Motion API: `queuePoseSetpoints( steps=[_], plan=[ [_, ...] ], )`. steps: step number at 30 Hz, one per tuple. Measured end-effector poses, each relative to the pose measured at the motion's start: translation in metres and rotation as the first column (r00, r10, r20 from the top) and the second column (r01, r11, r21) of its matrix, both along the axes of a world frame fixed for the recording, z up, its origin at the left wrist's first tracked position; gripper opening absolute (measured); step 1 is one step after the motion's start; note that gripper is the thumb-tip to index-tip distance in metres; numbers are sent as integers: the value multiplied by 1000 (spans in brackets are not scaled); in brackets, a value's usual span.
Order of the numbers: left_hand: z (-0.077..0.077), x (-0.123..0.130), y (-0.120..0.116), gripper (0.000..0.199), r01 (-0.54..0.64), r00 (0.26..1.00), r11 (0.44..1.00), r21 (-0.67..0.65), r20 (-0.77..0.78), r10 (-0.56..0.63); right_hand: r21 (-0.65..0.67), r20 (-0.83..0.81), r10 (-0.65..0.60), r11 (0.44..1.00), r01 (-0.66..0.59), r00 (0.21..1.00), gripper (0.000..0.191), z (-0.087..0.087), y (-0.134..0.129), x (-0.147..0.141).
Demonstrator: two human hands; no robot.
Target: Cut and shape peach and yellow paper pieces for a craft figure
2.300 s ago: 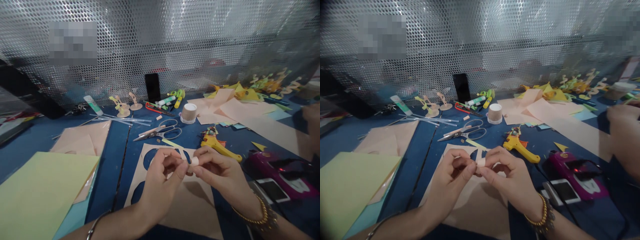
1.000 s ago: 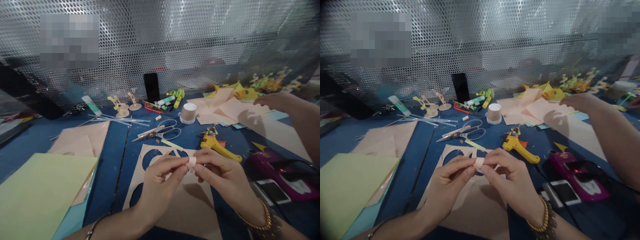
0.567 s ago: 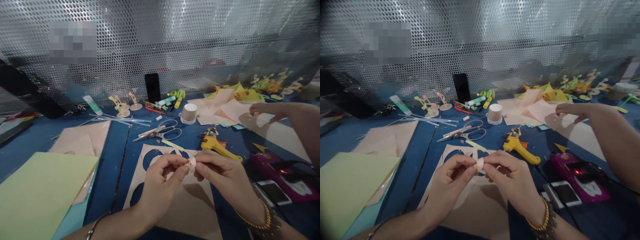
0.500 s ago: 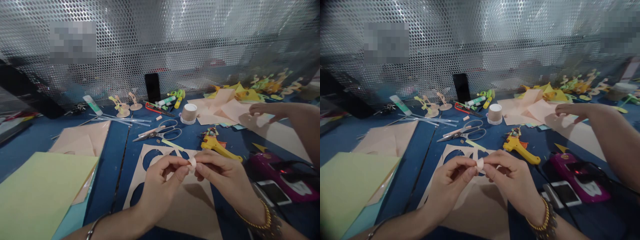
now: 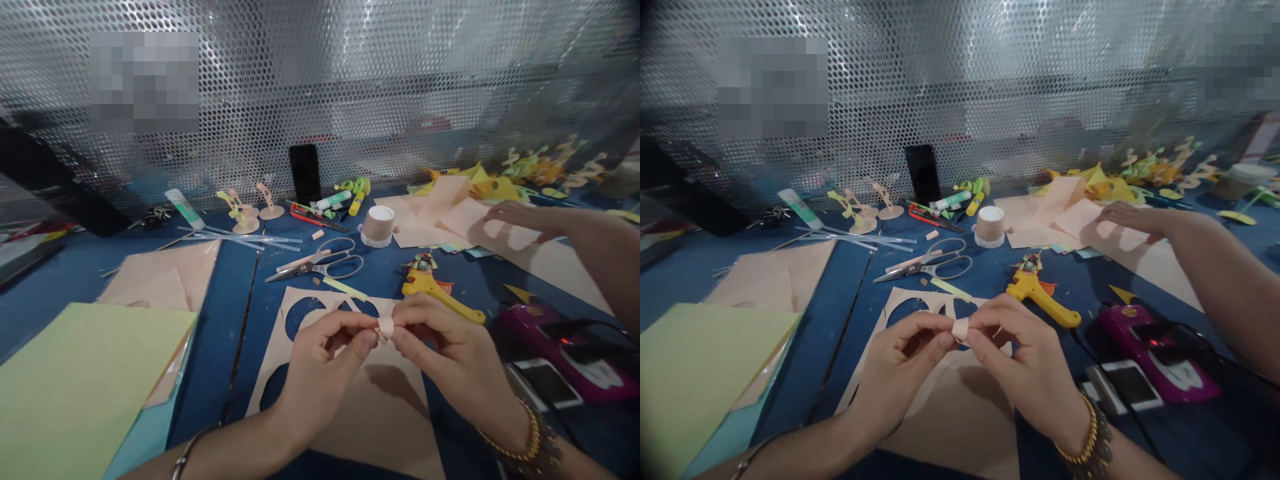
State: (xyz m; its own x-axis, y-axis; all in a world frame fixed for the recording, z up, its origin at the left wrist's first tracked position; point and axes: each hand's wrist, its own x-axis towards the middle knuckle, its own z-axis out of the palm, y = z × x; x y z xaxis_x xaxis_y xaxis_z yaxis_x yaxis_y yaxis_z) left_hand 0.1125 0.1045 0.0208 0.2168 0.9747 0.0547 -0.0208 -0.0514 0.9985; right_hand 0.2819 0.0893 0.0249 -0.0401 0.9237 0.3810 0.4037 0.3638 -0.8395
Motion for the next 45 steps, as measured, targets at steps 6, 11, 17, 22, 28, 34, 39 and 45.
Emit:
queuePoseSetpoints(
  steps=[6, 11, 17, 22, 28, 34, 39, 45],
  plan=[
    [3, -1, 1, 7, -14, 1000, 1000, 21, -7, 14, -21, -51, 6, 1000, -7, 999, 8, -4, 0, 1],
    [6, -2, 1, 8, -43, 999, 999, 21, -1, 43, -33, -89, 19, 999, -22, 996, 8, -4, 1, 1],
    [3, -1, -1, 3, -28, 1000, 998, -56, -16, 27, -38, -109, 67, 997, -72, 992, 13, -5, 3, 2],
    [2, -1, 0, 2, -19, 1000, 999, -34, -1, 19, -39, -110, 39, 998, -44, 993, 9, -5, 3, 0],
    [-1, -1, 0, 19, 20, 999, 999, -28, 50, -19, -86, -109, 25, 996, -34, 994, 7, -4, 3, 1],
    [2, 1, 2, 11, -72, 997, 997, -31, -1, 72, -125, -123, 54, 990, -70, 991, 6, -6, 3, 2],
    [9, 4, 3, 9, -94, 993, 979, -179, 51, 105, -139, -117, 48, 988, -64, 992, 9, -5, 2, -1],
    [9, 5, 3, 8, -67, 991, 965, -255, 98, 95, -131, -126, 15, 991, -32, 992, 7, -5, 2, -2]
  ],
)
